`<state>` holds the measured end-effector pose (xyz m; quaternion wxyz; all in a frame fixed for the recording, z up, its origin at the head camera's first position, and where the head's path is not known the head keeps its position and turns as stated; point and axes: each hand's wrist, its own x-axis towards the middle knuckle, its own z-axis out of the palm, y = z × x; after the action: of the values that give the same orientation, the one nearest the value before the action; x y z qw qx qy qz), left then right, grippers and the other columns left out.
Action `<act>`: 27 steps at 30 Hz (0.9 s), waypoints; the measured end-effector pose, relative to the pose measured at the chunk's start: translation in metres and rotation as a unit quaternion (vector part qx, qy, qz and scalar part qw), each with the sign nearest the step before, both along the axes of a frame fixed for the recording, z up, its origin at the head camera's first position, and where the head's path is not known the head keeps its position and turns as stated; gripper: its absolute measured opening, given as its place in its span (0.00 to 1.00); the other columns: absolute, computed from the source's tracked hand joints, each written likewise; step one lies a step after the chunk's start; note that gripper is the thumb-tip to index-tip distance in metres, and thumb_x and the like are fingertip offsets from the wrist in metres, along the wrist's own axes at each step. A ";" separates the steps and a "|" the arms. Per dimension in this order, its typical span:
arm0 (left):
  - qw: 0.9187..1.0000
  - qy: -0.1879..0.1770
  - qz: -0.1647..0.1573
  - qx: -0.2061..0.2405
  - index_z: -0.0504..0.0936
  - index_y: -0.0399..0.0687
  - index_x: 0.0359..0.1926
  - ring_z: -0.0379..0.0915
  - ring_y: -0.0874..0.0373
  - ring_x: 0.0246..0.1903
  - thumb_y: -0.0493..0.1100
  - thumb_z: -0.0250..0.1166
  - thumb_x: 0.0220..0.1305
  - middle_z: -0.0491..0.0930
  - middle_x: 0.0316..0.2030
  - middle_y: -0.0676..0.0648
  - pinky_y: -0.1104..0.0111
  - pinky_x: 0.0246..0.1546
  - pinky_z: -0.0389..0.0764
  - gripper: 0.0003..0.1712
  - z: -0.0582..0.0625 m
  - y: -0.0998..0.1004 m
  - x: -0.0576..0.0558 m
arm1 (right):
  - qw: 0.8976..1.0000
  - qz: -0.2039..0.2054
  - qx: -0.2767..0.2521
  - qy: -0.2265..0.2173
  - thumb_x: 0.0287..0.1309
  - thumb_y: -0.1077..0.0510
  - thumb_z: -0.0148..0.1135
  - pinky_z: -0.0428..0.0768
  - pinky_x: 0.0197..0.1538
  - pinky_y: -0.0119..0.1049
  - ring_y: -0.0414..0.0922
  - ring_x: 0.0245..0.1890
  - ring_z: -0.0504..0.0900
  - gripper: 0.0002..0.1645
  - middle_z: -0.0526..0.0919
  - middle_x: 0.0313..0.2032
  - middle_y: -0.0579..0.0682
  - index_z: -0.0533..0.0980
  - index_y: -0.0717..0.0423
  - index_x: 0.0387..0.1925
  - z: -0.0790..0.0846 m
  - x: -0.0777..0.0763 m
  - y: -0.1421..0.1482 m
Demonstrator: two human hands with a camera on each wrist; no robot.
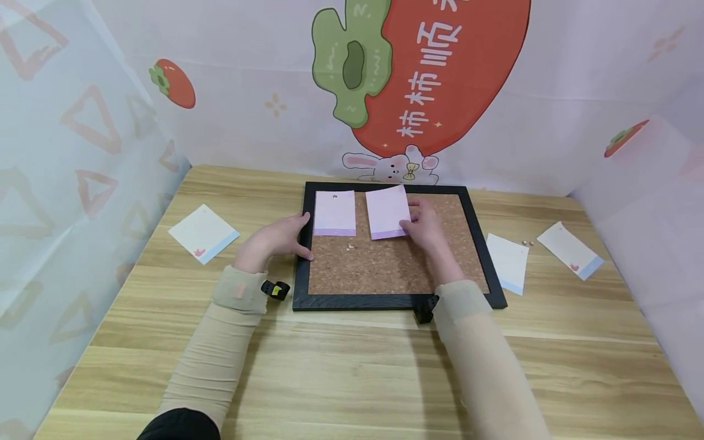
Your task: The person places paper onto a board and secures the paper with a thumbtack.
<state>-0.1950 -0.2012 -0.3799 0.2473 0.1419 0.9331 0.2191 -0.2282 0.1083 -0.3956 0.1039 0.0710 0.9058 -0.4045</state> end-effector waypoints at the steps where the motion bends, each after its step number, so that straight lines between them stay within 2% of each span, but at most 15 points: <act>1: 1.000 0.000 0.000 0.000 0.39 0.32 0.78 0.40 0.36 0.77 0.47 0.72 0.62 0.41 0.77 0.30 0.48 0.77 0.50 0.60 0.000 0.000 0.000 | 1.000 0.001 0.001 0.001 0.69 0.61 0.58 0.80 0.51 0.44 0.54 0.48 0.82 0.31 0.81 0.50 0.62 0.62 0.54 0.70 0.000 -0.001 -0.001; 5: 1.000 0.000 0.001 -0.001 0.39 0.33 0.78 0.40 0.37 0.78 0.47 0.72 0.61 0.41 0.78 0.31 0.48 0.77 0.50 0.60 0.000 -0.001 0.000 | 1.000 -0.002 0.005 -0.005 0.69 0.61 0.58 0.80 0.50 0.44 0.55 0.48 0.82 0.31 0.81 0.50 0.62 0.61 0.54 0.70 -0.002 -0.003 -0.006; 11: 1.000 0.005 -0.004 -0.003 0.40 0.32 0.77 0.41 0.36 0.77 0.48 0.72 0.61 0.42 0.77 0.30 0.48 0.77 0.51 0.60 -0.002 -0.001 -0.001 | 1.000 -0.021 0.011 -0.015 0.69 0.61 0.58 0.79 0.59 0.48 0.54 0.54 0.82 0.34 0.81 0.55 0.62 0.59 0.51 0.72 -0.002 -0.005 -0.013; 15: 1.000 0.004 -0.004 -0.002 0.40 0.31 0.77 0.41 0.36 0.77 0.47 0.72 0.62 0.42 0.77 0.29 0.48 0.77 0.51 0.60 -0.002 0.000 -0.001 | 0.999 -0.030 0.018 -0.017 0.69 0.60 0.58 0.80 0.57 0.47 0.54 0.53 0.82 0.32 0.81 0.55 0.62 0.59 0.51 0.71 -0.002 -0.006 -0.018; 27: 1.000 0.000 0.006 0.002 0.40 0.32 0.77 0.40 0.36 0.78 0.47 0.71 0.62 0.41 0.77 0.30 0.48 0.77 0.50 0.59 -0.001 0.001 0.000 | 0.998 -0.029 0.052 0.021 0.67 0.60 0.60 0.79 0.59 0.49 0.55 0.57 0.80 0.29 0.79 0.58 0.62 0.64 0.56 0.66 -0.005 -0.004 -0.027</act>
<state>-0.1948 -0.2000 -0.3807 0.2462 0.1367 0.9335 0.2220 -0.2324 0.0814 -0.4002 0.0697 0.0942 0.9250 -0.3614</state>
